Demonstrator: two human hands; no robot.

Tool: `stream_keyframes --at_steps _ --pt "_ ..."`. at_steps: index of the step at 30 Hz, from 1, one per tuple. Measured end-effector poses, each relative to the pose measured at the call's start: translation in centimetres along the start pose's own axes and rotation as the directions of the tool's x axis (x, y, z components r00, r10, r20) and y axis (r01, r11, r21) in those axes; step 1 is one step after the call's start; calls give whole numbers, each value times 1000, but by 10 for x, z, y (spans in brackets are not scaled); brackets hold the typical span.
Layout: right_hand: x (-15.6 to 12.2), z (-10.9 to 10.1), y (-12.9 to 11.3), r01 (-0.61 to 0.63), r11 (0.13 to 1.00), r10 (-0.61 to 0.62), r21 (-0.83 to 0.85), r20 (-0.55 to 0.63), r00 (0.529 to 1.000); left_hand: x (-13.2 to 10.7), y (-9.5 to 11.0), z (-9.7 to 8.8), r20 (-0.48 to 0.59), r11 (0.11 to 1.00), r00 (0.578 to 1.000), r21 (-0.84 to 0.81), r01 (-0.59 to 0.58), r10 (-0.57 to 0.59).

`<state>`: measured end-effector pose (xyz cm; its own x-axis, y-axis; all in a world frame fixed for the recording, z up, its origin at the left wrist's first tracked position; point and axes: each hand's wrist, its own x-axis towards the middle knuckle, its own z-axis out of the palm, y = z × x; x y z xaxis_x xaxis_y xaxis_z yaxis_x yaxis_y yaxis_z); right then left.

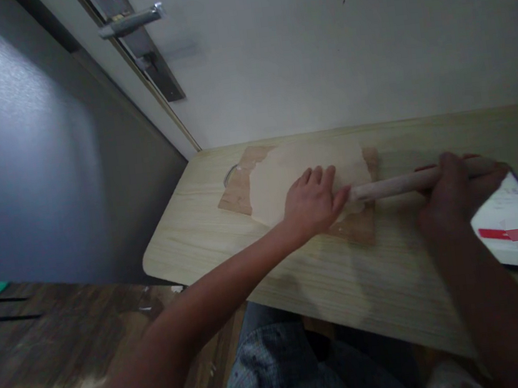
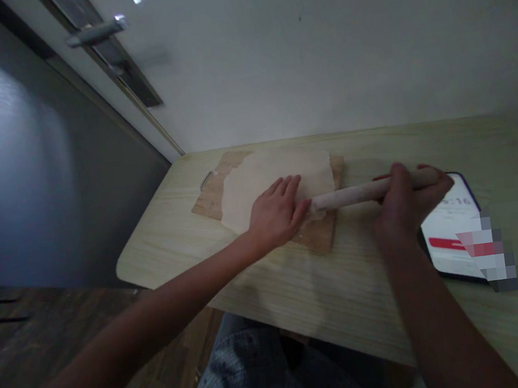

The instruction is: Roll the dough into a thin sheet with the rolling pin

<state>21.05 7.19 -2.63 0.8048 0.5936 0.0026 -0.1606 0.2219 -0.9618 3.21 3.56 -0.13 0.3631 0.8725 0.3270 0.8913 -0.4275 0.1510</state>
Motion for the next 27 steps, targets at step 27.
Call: stream_keyframes --at_steps 27 --pt "-6 1 -17 -38 996 21 76 219 976 80 -54 9 44 978 984 -110 174 -170"
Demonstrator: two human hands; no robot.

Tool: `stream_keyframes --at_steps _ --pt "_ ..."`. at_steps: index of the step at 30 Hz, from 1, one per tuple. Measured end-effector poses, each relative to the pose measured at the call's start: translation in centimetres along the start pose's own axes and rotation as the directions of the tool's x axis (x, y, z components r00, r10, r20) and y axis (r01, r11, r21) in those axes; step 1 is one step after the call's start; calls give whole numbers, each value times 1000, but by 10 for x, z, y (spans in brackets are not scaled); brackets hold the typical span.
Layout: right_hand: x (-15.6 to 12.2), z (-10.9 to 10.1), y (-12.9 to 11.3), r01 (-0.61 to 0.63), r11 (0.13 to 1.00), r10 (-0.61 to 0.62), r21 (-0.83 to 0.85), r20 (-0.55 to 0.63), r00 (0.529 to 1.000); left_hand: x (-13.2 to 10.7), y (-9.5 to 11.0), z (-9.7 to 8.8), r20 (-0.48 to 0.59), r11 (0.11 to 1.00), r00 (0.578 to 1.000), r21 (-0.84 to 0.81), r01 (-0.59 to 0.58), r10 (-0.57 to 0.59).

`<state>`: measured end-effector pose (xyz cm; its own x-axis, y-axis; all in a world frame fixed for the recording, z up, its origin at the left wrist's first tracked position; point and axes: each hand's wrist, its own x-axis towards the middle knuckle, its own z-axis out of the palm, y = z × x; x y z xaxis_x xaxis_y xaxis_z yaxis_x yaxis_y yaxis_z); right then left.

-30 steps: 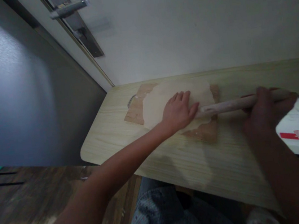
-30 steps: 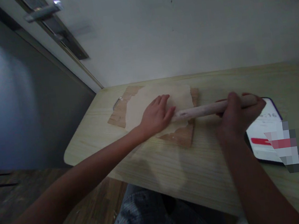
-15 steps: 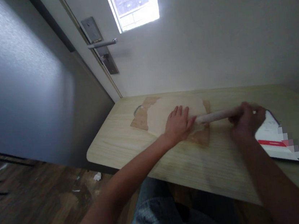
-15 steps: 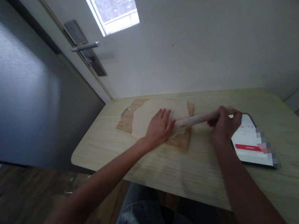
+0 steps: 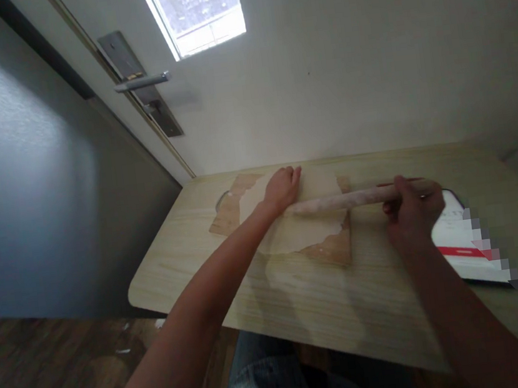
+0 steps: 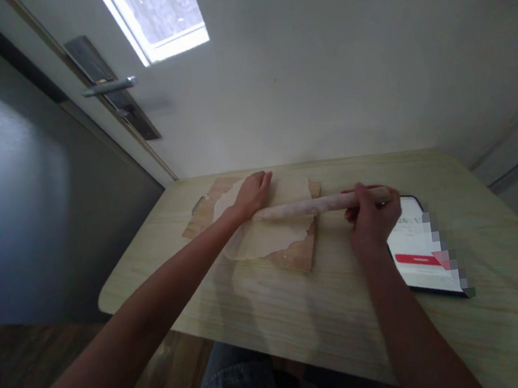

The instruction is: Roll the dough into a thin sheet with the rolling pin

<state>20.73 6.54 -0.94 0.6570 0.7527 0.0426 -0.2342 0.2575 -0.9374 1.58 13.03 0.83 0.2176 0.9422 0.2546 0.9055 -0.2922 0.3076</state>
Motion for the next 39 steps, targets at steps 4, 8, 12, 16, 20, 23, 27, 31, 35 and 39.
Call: stream_keyframes --at_steps 4,8,12,16,20,23,27,31,35,39 --pt "1 -1 2 41 998 -43 -41 -36 998 -2 2 0 3 1000 1000 10 -29 29" --pt "1 -2 5 31 999 -34 -39 -75 997 -13 7 -1 55 995 993 -10 -100 101" --pt "0 -1 4 2 1000 -2 1 -88 996 -40 17 -1 69 982 979 3 -190 190" --pt "-1 2 1 -68 997 71 29 -104 992 -79 35 -2 -2 983 987 92 -159 159" --pt "-2 1 -4 -128 986 136 109 -69 988 -112 51 -2 -14 984 989 106 -146 148" --pt "-3 0 -6 -142 978 146 155 -14 989 -125 54 -3 -33 977 981 107 -186 191" --pt "-5 -1 -7 -81 988 88 135 -47 995 -115 48 -9 -40 960 961 73 -271 275" --pt "-3 -2 -5 -21 995 29 100 -75 997 -77 38 -17 50 970 969 -9 -242 242" --pt "0 -3 -2 -68 994 74 89 -55 996 -35 25 -8 142 977 967 -4 -214 212" --pt "2 -2 -1 -67 996 74 56 -135 988 -6 12 8 176 972 961 64 -228 213"
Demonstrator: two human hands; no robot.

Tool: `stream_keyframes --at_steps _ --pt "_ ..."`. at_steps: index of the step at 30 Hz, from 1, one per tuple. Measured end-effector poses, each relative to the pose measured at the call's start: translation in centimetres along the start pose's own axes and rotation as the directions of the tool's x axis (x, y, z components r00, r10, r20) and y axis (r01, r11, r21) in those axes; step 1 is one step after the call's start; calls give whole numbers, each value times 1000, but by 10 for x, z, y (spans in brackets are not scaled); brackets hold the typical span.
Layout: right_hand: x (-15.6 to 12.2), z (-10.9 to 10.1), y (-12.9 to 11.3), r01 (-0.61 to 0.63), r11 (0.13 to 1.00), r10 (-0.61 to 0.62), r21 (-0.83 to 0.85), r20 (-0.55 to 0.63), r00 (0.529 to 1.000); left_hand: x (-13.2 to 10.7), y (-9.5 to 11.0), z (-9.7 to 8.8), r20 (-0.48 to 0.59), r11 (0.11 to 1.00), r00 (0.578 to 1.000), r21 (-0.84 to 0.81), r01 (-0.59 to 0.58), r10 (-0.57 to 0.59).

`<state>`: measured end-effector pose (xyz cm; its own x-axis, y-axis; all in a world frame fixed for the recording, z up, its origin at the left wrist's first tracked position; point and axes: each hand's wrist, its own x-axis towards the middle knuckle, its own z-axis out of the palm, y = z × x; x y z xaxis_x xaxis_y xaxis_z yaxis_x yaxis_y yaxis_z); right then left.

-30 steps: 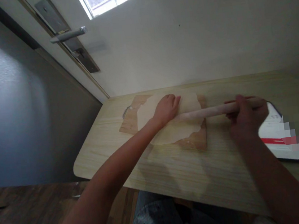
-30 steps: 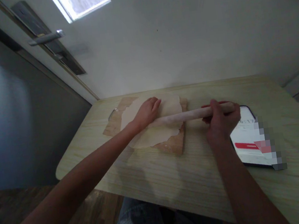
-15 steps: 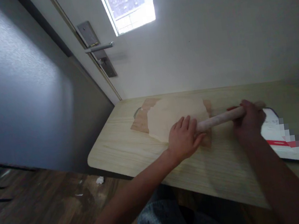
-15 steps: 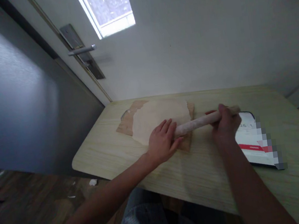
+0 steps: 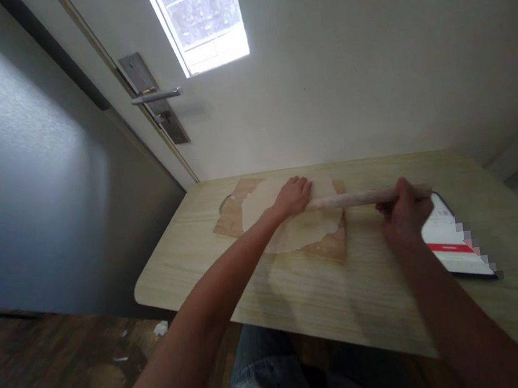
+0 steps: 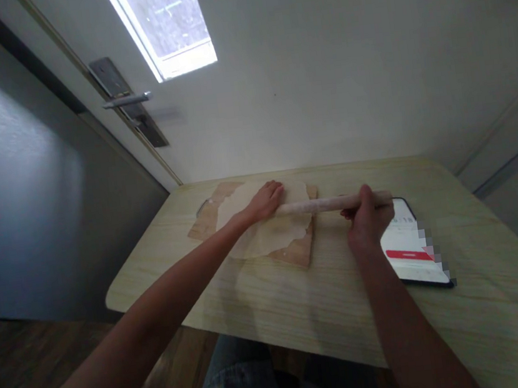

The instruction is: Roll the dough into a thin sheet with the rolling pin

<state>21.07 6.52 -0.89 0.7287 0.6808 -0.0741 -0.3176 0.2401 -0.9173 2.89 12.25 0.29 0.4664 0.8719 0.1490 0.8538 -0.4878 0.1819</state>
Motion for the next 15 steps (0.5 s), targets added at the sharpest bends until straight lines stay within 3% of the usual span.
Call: stream_keyframes --at_steps 6,9,15 --pt "3 2 -1 -25 999 23 -28 -77 997 12 -6 2 195 996 977 21 86 -88" --pt "2 2 -2 -27 999 26 -21 -77 997 9 -2 0 224 988 963 -1 154 -150" --pt "0 5 -5 -73 997 73 1 -99 992 1 3 0 224 989 964 10 147 -145"
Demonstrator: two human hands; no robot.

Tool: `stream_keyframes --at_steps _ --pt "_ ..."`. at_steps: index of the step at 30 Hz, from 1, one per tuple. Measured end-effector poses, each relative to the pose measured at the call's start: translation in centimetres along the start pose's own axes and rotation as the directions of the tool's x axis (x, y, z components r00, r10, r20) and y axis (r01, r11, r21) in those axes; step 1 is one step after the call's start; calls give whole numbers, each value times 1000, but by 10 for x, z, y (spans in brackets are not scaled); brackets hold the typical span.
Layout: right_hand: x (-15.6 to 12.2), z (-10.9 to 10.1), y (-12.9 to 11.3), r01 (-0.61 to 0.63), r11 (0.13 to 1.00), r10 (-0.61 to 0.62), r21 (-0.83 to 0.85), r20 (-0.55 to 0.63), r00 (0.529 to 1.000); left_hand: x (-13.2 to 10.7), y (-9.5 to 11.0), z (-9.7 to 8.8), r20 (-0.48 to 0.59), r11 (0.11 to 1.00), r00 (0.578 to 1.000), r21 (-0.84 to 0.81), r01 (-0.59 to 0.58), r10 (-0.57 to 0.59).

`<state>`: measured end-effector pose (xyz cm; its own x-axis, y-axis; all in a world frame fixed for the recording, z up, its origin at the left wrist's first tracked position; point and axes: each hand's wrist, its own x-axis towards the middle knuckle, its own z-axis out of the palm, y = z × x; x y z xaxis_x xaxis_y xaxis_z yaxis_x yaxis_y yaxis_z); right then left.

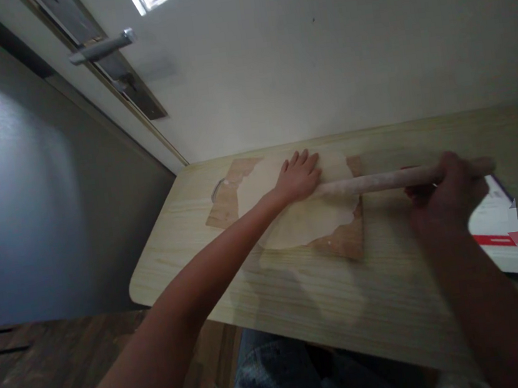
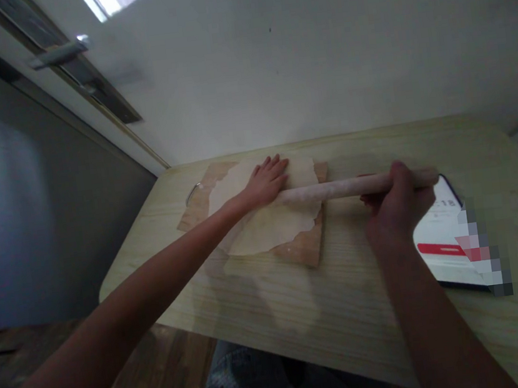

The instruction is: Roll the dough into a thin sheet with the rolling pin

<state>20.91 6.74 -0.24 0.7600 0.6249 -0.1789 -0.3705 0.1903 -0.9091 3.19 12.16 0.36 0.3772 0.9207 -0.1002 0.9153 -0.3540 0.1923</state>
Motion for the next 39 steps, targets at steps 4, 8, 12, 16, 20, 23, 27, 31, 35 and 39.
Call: stream_keyframes --at_steps 4,8,12,16,20,23,27,31,35,39 --pt "0 2 0 -5 1000 4 1 11 1000 -11 4 0 -12 1000 1000 5 16 -16" --pt "-2 2 1 18 1000 -18 -4 40 999 -24 10 1 -69 999 997 -21 34 -35" --pt "-3 2 0 -7 1000 7 -11 48 999 -39 16 9 -175 999 984 -51 14 -23" --pt "-5 3 -1 -10 999 12 -36 56 998 -55 22 18 -292 998 956 -36 -47 35" --pt "-5 2 0 -23 1000 23 -4 78 997 -69 28 23 -367 997 927 2 -79 74" --pt "-3 -2 3 -11 1000 6 22 185 983 -82 35 24 -384 993 915 51 -109 120" --pt "0 -9 11 36 999 -45 34 336 941 -105 49 29 -400 990 906 78 -120 141" --pt "-1 -13 18 -14 1000 8 9 482 876 -129 60 34 -391 982 902 25 -188 182" --pt "-6 -15 15 -208 974 120 94 564 817 -130 43 25 -349 968 911 -38 -247 219" --pt "-19 -5 -2 -237 950 47 203 658 752 -107 0 12 -308 998 951 -35 -53 39"
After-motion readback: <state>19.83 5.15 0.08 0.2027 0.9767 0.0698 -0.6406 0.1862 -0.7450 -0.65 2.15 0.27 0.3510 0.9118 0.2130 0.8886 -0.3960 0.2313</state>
